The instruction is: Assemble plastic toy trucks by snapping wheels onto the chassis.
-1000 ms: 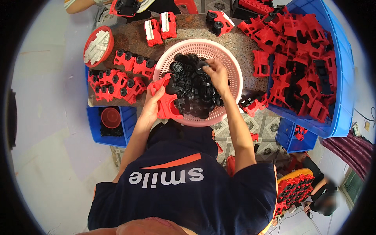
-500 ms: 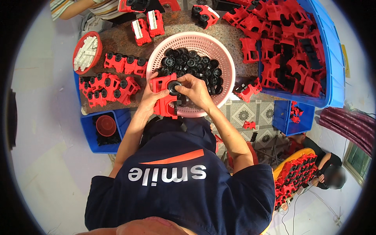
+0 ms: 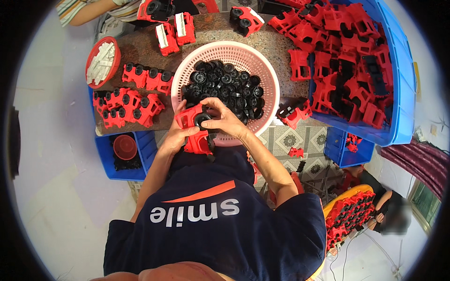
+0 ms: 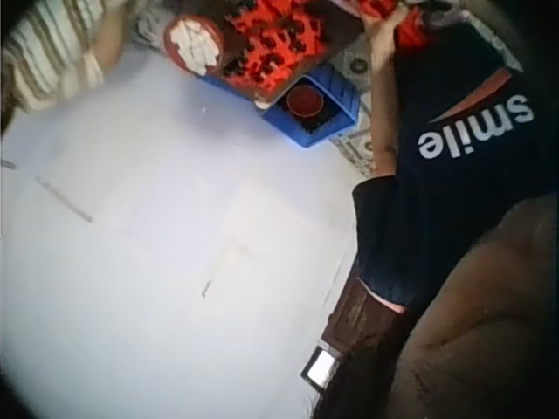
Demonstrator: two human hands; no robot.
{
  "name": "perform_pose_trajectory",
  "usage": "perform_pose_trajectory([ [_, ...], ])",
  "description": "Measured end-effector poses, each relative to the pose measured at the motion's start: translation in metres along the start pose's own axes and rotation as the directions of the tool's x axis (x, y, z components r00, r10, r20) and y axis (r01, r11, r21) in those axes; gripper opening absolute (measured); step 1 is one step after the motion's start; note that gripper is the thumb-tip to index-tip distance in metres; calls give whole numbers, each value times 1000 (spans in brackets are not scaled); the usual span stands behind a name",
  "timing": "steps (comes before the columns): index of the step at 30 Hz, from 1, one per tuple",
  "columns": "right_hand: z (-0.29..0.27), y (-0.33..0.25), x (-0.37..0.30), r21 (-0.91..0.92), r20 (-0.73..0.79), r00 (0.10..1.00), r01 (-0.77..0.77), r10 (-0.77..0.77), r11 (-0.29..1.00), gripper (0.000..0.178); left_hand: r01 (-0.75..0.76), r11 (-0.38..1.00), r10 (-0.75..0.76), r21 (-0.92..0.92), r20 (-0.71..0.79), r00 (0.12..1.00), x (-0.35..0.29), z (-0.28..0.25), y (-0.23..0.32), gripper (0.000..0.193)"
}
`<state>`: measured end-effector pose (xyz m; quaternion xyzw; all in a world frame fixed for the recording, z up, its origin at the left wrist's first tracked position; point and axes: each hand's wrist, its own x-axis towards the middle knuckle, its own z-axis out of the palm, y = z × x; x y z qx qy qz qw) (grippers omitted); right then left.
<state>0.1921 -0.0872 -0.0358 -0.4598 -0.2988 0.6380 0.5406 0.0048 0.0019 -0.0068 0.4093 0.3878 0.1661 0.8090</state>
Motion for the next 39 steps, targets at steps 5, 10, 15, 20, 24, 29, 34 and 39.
perform_pose_trajectory([
  [5, 15, 3, -3, 28, -33, 999, 12, -11, 1000, 58, -41, 999, 40, -4, -43, 998, -5, 0, -8, 106],
  [10, -3, 6, 19, -21, 108, 992, -68, 70, 997, 54, 33, 999, -38, -27, -185, 982, -6, -3, -15, 101],
  [15, -106, 80, 121, -674, -509, 810, -163, -293, 720, 40, -1, 982, -43, -188, -234, 971, -6, 3, -12, 97],
  [20, -112, 94, 148, -819, -513, 785, -328, -347, 470, 43, -14, 976, -52, -219, -292, 955, -11, -7, -15, 91],
  [24, -106, 91, 128, -700, -584, 707, -189, -399, 689, 34, -57, 977, -9, -207, -305, 952, -10, -15, -20, 90],
  [29, -118, 0, 85, -46, -483, 847, -276, 221, 960, 29, -101, 984, 57, -148, -275, 960, -7, -13, -11, 91],
  [34, -191, -74, 100, -137, -501, 860, -188, 96, 973, 20, -108, 978, 60, -178, -253, 966, -7, -6, -7, 91],
  [39, -180, -83, 106, 104, -561, 824, -23, 78, 994, 19, -116, 969, 50, -219, -287, 957, -12, -2, -12, 90],
])
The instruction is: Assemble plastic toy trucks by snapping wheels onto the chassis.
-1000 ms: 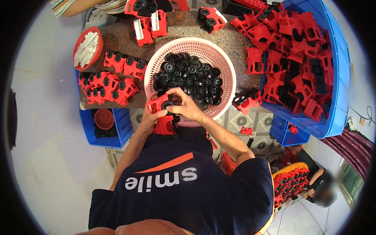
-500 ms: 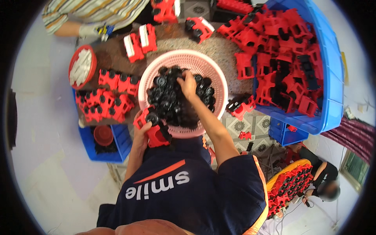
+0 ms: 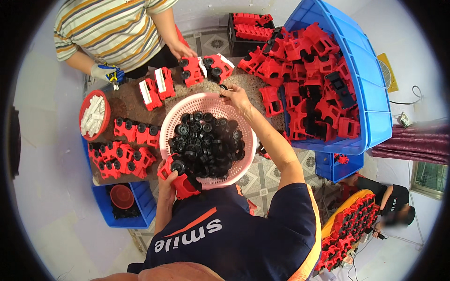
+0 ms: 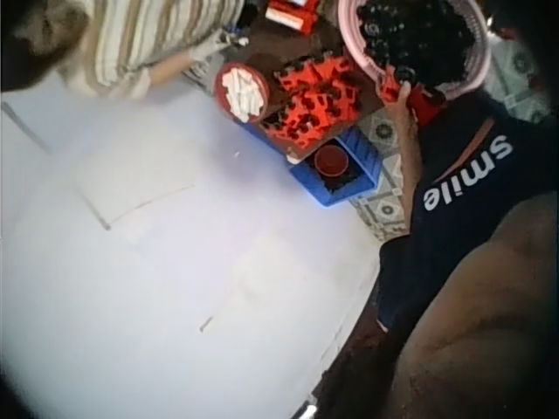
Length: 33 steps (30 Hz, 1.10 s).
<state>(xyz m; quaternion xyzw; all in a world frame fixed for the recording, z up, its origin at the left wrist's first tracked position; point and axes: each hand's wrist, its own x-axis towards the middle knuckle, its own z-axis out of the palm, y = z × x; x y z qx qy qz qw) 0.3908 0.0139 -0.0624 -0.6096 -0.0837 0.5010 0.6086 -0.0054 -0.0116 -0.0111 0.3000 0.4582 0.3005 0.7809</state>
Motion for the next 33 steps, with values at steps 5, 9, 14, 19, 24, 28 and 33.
perform_pose_trajectory([
  [5, -31, 37, 1, -134, -267, 935, 205, -235, 970, 21, -2, 1000, 2, 3, -12, 1000, 8, -12, -4, 87],
  [9, -164, 111, 66, -684, -502, 614, 149, -609, 714, 33, 32, 998, -28, -51, 66, 997, 22, 3, 5, 66],
  [14, -155, 102, 43, -218, -608, 779, 26, -156, 976, 24, -7, 1000, 7, -8, 50, 999, 29, 5, 9, 53],
  [19, -58, 76, -44, -843, -48, 578, 414, -815, 343, 16, -5, 1000, 5, 0, -41, 999, 38, -2, 3, 75],
  [24, -36, 117, -67, -757, 641, 764, 614, -75, -222, 44, 23, 999, -25, -48, -49, 998, 44, 10, 15, 71],
  [28, -30, 129, -81, -899, 410, 901, 425, -141, 101, 40, -8, 994, -2, -108, -88, 996, 55, 20, 20, 54],
  [33, -22, 132, -95, -898, 75, 850, 285, -521, 335, 32, -103, 989, 103, -104, 1, 995, 71, 24, 28, 69],
])
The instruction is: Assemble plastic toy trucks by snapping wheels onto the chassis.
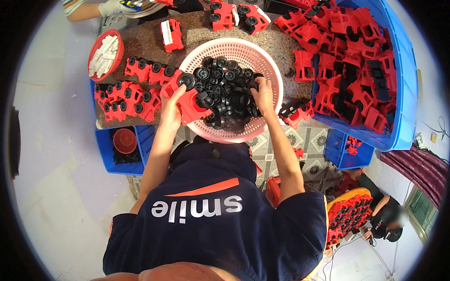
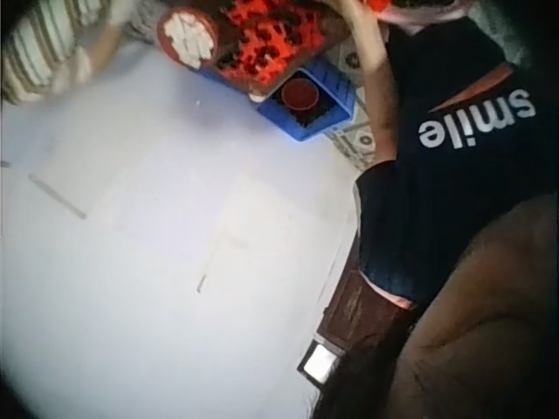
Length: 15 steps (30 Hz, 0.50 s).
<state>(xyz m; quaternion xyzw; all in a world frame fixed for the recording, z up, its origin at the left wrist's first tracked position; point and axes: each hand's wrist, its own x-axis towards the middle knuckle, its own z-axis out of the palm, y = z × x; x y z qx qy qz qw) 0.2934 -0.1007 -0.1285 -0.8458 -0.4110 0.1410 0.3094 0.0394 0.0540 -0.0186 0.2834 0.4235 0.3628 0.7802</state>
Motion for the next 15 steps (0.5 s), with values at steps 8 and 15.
perform_pose_trajectory([
  [8, -61, -156, -34, 863, 379, 924, -333, -51, 381, 27, -33, 996, 36, 87, -34, 999, 1, 17, 4, 113],
  [15, -42, -155, -45, 656, 418, 908, -280, -29, 702, 32, 19, 975, -25, 223, 23, 999, -9, 25, 16, 113],
])
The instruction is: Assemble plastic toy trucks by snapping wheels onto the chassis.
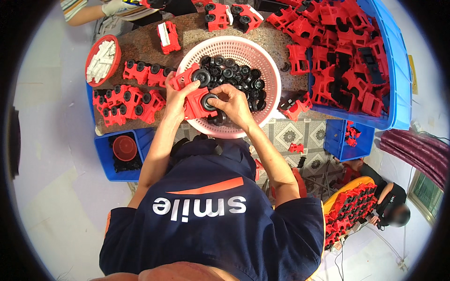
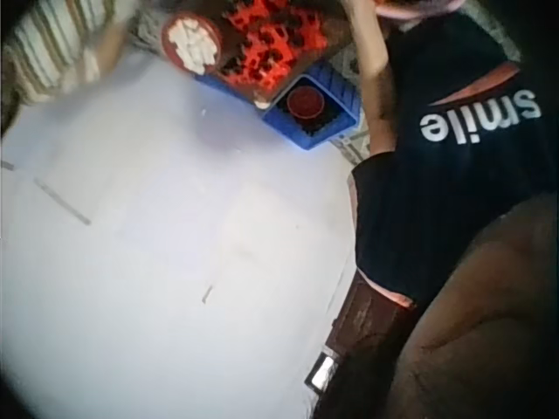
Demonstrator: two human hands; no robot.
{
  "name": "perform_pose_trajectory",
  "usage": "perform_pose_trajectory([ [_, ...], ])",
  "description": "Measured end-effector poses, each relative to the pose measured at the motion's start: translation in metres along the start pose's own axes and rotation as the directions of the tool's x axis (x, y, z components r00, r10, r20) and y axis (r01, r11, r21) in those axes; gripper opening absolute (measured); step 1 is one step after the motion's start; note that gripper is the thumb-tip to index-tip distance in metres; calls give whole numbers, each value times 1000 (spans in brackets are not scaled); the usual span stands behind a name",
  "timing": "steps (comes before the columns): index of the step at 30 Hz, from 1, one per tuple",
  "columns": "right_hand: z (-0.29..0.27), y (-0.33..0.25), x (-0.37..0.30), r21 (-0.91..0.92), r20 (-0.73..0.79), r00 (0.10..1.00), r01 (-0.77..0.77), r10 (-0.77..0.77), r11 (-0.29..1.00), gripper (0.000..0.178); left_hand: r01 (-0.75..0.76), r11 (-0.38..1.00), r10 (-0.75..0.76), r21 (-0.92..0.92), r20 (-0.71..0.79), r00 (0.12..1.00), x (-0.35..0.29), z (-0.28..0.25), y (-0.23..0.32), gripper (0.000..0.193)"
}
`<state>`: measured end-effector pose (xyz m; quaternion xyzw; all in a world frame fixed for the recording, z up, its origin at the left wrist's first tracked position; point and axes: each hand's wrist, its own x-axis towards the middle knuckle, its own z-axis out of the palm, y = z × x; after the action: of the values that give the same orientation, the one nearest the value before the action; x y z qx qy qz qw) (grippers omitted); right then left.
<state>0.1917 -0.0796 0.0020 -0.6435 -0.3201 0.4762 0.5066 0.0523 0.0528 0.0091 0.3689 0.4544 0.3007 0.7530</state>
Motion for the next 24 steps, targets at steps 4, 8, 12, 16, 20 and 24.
perform_pose_trajectory([
  [4, 3, -3, -3, 317, 106, 984, -172, 145, 933, 68, 74, 990, -43, -118, 247, 968, 11, -7, -1, 111],
  [8, 14, 6, -4, 389, 168, 972, -219, 165, 895, 85, 36, 966, -98, 257, 233, 968, -20, -17, -9, 113],
  [12, 11, 5, -8, 322, 178, 979, -157, 103, 934, 86, -18, 984, -47, 175, 361, 931, -47, -5, -12, 109],
  [16, 12, 12, -13, 393, 156, 984, -138, 82, 909, 88, -38, 996, 4, 85, 371, 929, -52, -7, -20, 99],
  [20, 4, -9, -27, 88, 121, 957, 255, -265, 963, 88, -65, 998, 66, -15, 367, 928, -53, -16, -3, 80],
  [24, 11, -26, -30, -344, 572, 591, 802, -569, 488, 83, 623, 750, -409, -221, 585, 700, -43, -102, -23, 95],
])
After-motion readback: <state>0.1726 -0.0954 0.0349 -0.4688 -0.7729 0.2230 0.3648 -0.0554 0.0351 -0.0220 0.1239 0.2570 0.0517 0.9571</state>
